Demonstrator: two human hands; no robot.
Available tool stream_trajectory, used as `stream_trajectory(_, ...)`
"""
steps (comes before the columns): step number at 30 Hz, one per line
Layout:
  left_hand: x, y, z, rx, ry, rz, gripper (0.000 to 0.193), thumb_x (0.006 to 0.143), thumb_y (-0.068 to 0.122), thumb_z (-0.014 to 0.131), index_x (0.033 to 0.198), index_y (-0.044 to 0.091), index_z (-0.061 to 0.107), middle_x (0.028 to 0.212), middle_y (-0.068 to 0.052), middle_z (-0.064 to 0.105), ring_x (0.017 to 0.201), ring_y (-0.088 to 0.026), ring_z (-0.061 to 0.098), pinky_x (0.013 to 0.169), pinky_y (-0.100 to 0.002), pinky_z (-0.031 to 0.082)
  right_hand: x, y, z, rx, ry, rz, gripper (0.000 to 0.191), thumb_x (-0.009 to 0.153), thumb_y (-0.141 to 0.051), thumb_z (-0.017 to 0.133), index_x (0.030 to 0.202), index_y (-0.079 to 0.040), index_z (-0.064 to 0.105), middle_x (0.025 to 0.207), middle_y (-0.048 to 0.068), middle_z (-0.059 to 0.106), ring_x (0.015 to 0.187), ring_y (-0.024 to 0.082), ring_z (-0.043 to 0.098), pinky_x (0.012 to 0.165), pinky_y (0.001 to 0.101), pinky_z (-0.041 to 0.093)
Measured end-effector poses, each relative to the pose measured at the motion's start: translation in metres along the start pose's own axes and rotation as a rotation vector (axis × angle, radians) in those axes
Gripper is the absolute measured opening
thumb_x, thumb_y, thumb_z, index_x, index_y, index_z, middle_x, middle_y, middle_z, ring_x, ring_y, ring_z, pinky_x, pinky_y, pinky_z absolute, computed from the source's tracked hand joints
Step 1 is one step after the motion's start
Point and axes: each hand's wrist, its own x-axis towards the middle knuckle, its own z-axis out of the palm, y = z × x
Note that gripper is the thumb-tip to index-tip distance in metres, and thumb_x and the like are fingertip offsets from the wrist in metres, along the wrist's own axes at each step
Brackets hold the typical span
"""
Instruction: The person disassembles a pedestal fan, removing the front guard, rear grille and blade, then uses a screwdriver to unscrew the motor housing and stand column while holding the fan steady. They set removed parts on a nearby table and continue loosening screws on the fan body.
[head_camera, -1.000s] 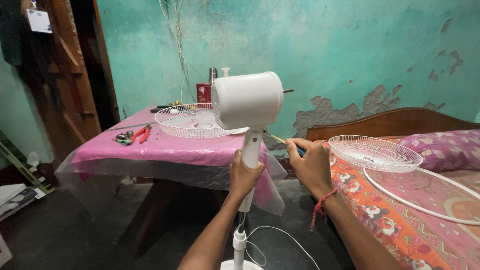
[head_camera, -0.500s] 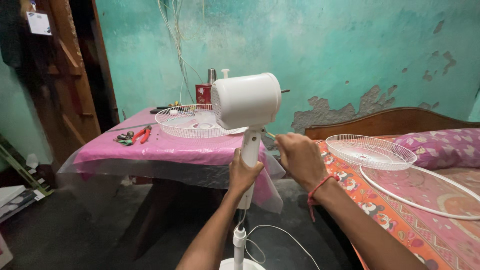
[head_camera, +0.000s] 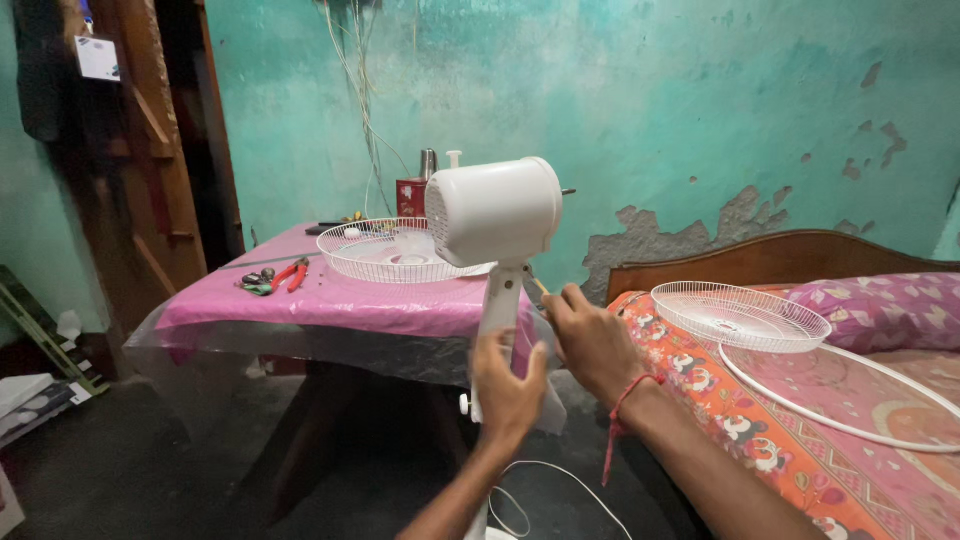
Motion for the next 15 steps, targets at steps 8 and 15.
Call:
stream_trajectory(8,0.081,0.024,0.065,-0.987,-0.176,-1.059,0.023,0.091,0.025,0.077,0.082,0.005,0.071,0.075,0.003,0.068,0.063,-0.006,0.061,0.055,-0.026,0.046,0.023,-0.002,-0.015,-0.007,-0.052,0.210,0.022,0.094,-0.023,0.056,0.110,-0.008,0.058,0.085,0.019,0.073,0.077,0.044,0.070,0.069,0.0567,0.054)
stream_trajectory(15,0.097,0.027,0.060,-1.201,-0.212,-1.312,0.015,0.094,0.021,0.070,0.100,0.007,0.074,0.085,-0.001,0.070,0.068,-0.013,0.062,0.059,-0.029,0.049,0.015,0.003,-0.035,0.132,-0.136,0.537,0.038,0.094,-0.038,0.061,0.089,-0.004,0.076,0.071,0.024,0.073,0.070,0.039,0.073,0.070,0.0502,0.057)
